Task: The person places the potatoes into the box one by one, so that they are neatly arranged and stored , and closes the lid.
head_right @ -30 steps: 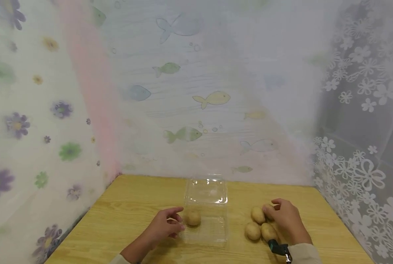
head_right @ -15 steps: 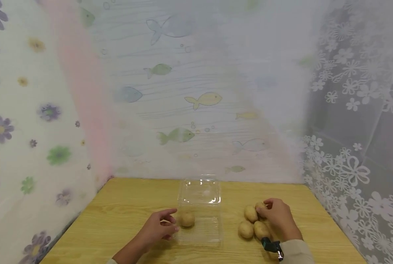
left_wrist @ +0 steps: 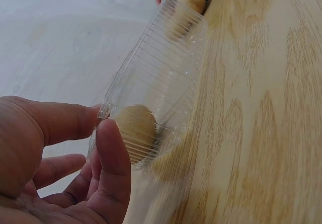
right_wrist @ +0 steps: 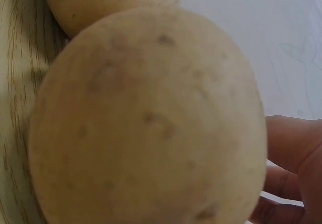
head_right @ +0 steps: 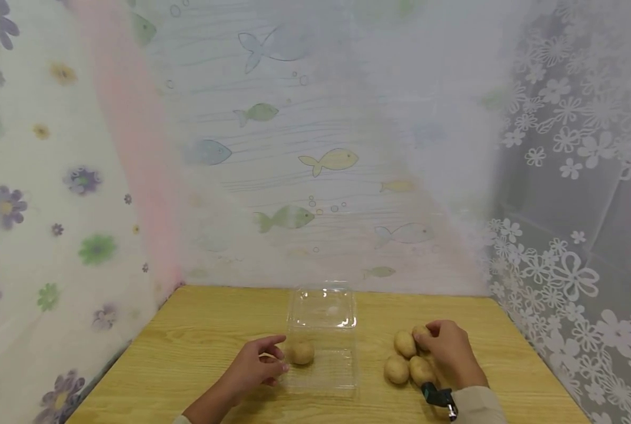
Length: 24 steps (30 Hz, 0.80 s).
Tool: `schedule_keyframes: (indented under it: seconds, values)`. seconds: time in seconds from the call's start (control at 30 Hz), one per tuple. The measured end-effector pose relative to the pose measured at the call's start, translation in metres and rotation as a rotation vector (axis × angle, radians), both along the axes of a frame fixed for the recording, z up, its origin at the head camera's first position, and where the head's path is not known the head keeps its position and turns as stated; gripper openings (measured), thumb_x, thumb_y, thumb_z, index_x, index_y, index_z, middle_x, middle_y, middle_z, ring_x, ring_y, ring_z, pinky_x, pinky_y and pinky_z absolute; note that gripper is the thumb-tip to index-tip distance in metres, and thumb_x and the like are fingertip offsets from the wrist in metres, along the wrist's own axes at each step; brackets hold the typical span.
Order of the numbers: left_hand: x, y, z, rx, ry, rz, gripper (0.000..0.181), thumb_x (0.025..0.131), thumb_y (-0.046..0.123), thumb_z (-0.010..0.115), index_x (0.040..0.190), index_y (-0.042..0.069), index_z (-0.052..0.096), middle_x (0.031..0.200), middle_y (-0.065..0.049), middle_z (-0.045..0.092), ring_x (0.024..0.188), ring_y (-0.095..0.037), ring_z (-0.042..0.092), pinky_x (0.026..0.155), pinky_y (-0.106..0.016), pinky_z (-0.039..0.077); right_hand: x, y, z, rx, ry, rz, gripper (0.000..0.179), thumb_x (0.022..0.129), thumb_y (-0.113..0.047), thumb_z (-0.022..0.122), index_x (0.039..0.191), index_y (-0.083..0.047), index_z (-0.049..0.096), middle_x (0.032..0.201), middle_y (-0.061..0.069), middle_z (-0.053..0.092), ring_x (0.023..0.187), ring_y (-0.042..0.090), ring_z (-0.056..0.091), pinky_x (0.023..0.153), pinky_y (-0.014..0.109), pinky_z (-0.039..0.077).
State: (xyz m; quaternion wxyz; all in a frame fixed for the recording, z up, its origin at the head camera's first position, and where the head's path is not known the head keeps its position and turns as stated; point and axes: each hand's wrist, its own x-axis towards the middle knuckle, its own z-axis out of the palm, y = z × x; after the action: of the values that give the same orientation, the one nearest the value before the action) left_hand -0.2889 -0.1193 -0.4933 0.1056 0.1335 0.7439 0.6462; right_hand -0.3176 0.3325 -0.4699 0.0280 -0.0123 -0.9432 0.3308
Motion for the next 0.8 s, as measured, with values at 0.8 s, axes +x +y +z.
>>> schedule_keyframes:
  seconds: [0.8]
  values:
    - [0.001,-0.001,0.002,-0.007,-0.008,-0.015,0.073,0.090,0.007,0.078,0.153,-0.004,0.044,0.114,-0.017,0.058,0.087,-0.019,0.070,0.066,-0.037,0.064,0.006,-0.006,0.018,0.005,0.045,-0.017,0.062,0.098,-0.040,0.069,0.135,0.009,0.061,0.131,0.030,0.064,0.122,0.054,0.057,0.094,0.060,0.055]
